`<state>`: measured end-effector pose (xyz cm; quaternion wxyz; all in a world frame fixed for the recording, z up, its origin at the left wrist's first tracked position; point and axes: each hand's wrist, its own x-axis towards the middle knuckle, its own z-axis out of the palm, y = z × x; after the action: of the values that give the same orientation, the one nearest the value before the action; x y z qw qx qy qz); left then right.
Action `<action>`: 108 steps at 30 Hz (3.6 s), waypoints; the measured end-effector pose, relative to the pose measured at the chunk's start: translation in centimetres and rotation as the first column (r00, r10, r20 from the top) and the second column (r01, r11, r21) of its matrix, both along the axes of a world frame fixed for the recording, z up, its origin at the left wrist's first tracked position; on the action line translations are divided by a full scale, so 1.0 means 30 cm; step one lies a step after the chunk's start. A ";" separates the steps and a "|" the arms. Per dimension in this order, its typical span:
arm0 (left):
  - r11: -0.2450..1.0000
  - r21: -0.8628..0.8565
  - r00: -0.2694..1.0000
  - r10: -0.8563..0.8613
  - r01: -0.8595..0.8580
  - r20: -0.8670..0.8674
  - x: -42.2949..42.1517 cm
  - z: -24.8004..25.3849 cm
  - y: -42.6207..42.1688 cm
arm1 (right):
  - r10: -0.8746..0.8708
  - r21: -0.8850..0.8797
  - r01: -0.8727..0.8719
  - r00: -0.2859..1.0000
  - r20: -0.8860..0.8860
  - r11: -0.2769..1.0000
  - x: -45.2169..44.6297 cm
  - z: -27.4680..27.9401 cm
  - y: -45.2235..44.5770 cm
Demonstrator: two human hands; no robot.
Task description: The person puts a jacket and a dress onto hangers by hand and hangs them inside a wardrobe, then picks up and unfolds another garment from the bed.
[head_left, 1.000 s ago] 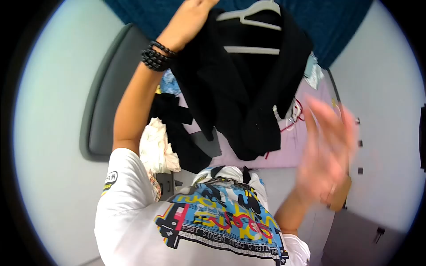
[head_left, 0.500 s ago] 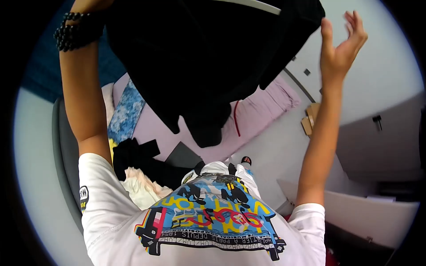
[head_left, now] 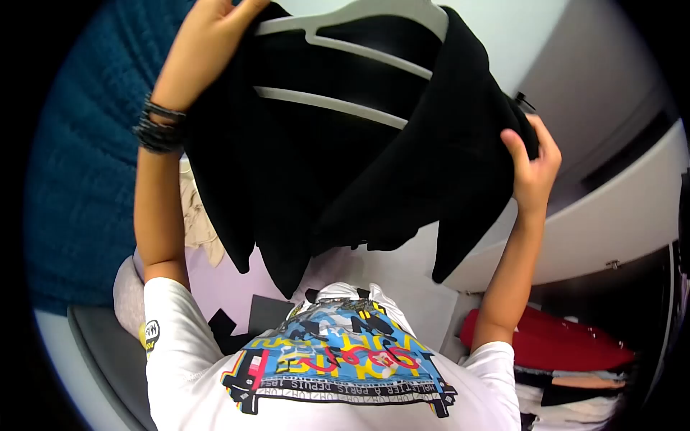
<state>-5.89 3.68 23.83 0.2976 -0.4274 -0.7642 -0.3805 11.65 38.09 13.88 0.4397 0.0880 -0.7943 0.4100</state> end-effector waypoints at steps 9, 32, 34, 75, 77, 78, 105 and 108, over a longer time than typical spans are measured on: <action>0.974 -0.058 0.935 -0.191 0.218 0.298 0.257 -0.229 0.620 | -0.460 -0.280 0.446 0.888 0.017 0.850 0.596 -0.252 0.194; -0.074 -0.275 -0.080 -0.997 0.959 -0.010 0.341 -0.494 1.615 | -0.996 -0.477 0.879 -0.012 -0.086 0.031 0.763 -0.220 -0.111; -0.143 -0.234 -0.158 -0.987 0.962 -0.044 0.371 -0.508 1.664 | -0.991 -0.477 0.879 -0.064 -0.118 0.001 0.728 -0.210 -0.128; -0.256 0.241 -0.254 -0.966 0.936 -0.043 1.272 -0.569 2.140 | -0.881 -0.782 0.620 0.332 0.337 -0.065 0.788 -0.179 0.098; -0.147 0.299 -0.192 -0.973 0.943 0.126 1.245 -0.588 2.169 | -0.867 -0.628 0.778 0.323 0.380 0.015 0.889 -0.215 0.254; -0.176 0.352 -0.263 -0.940 0.919 0.216 1.206 -0.601 2.161 | -0.855 -0.598 0.800 0.336 0.396 0.037 0.932 -0.218 0.319; 0.092 0.237 -0.135 -0.603 0.967 0.786 0.995 -1.615 2.010 | -0.974 -0.011 0.981 -0.189 0.124 -0.191 1.702 0.035 1.255; 0.085 0.232 -0.148 -0.553 0.969 0.820 1.011 -1.620 2.017 | -0.964 -0.033 0.990 -0.123 0.234 -0.134 1.731 0.078 1.270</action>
<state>24.45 64.20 -24.77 -0.4871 -0.6528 -0.4117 -0.4089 63.58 76.20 16.22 0.5508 -0.6059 -0.5735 0.0252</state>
